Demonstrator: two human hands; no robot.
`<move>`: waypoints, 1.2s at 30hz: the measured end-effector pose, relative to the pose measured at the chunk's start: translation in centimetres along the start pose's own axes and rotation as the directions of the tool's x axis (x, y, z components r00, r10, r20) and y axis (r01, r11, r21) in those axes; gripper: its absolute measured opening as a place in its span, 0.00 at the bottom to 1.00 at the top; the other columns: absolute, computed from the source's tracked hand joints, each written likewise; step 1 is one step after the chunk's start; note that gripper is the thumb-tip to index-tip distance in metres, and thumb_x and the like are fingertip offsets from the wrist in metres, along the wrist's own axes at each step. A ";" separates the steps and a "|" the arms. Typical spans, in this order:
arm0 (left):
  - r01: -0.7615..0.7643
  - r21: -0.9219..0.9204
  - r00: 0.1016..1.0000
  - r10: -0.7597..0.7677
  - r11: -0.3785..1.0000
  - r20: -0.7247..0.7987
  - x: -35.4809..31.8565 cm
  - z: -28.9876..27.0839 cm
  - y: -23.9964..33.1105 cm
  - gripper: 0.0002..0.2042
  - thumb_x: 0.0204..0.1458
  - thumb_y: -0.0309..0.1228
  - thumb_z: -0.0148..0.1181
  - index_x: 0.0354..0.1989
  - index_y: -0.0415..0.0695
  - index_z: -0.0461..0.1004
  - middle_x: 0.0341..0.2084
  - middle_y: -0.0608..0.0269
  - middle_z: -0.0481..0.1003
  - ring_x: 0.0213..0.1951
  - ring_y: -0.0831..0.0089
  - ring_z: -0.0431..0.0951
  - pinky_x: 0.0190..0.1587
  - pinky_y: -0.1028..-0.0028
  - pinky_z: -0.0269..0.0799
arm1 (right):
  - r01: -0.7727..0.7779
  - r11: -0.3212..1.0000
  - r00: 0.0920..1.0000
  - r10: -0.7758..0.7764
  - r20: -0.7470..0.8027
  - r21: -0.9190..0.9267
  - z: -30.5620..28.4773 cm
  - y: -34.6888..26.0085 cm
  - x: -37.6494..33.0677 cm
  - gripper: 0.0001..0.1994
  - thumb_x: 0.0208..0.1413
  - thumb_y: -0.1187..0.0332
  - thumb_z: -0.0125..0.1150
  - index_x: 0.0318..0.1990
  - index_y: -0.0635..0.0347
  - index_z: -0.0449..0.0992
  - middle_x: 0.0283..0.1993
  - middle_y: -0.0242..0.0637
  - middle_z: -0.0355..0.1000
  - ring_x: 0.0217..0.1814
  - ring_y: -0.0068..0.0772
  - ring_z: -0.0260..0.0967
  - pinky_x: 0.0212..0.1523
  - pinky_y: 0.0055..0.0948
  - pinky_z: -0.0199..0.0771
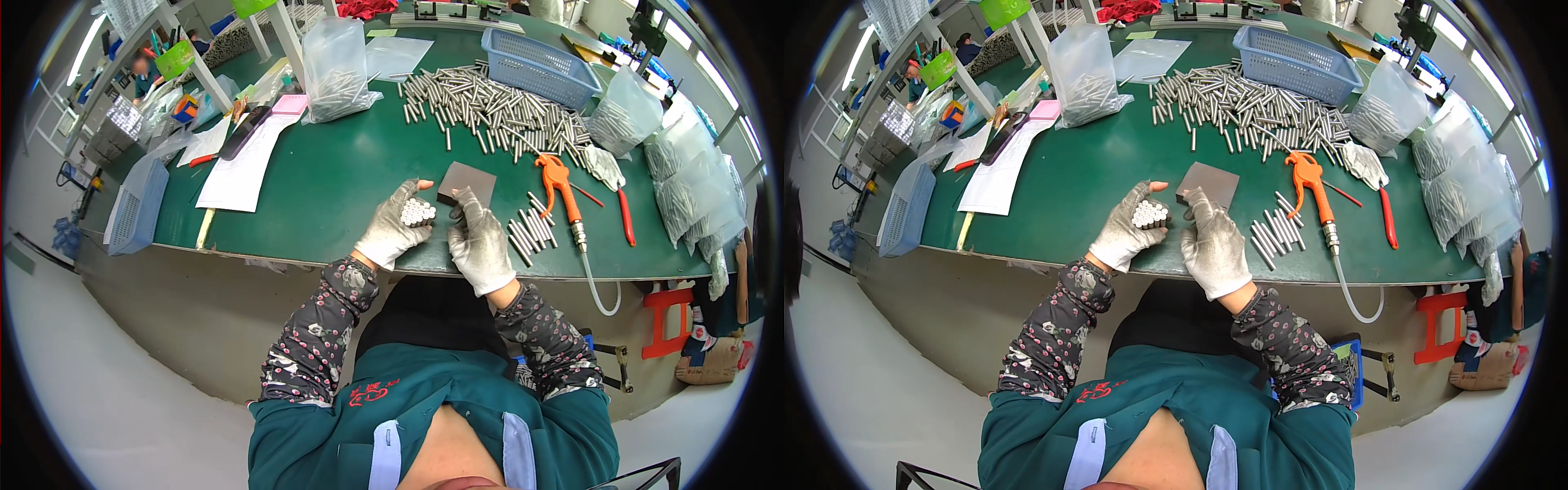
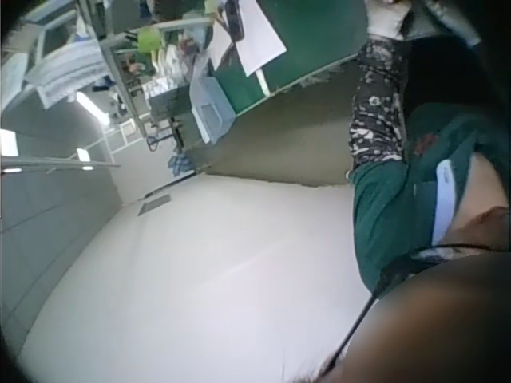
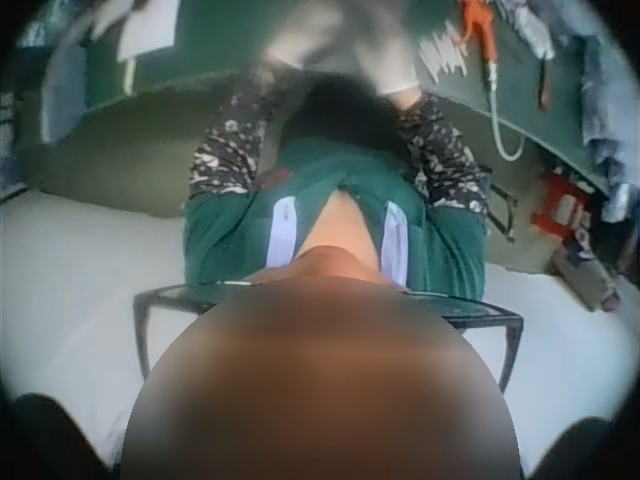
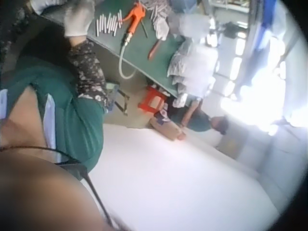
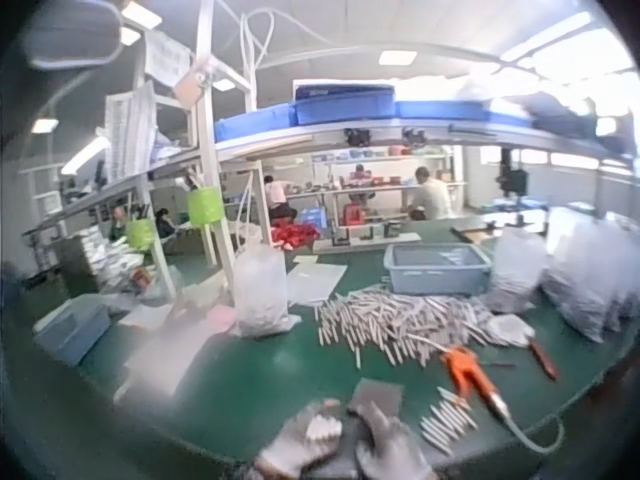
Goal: Arranging metal pins into a bundle and cleaning them with an air duster gun.
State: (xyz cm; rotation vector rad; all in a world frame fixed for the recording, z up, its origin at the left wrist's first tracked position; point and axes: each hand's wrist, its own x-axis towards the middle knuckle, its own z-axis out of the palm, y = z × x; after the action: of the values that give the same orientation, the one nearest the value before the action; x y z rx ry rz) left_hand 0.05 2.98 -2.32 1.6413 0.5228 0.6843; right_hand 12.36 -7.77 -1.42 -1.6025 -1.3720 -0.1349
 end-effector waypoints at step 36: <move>0.059 -0.292 0.961 0.025 0.955 0.275 -0.7 -0.7 0.7 0.46 0.33 0.24 0.70 0.63 0.45 0.48 0.34 0.72 0.69 0.36 0.83 0.68 0.42 0.83 0.65 | -0.139 0.950 0.976 0.083 0.203 0.279 0.8 -0.6 -0.9 0.16 0.44 0.74 0.60 0.44 0.62 0.72 0.34 0.43 0.73 0.34 0.35 0.73 0.34 0.27 0.71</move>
State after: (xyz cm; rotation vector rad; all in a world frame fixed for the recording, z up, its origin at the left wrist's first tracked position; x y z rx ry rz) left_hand -0.99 2.93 -1.70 1.4145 0.2186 0.4832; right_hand 11.18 -7.87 -2.08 -1.4650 -1.3676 0.2841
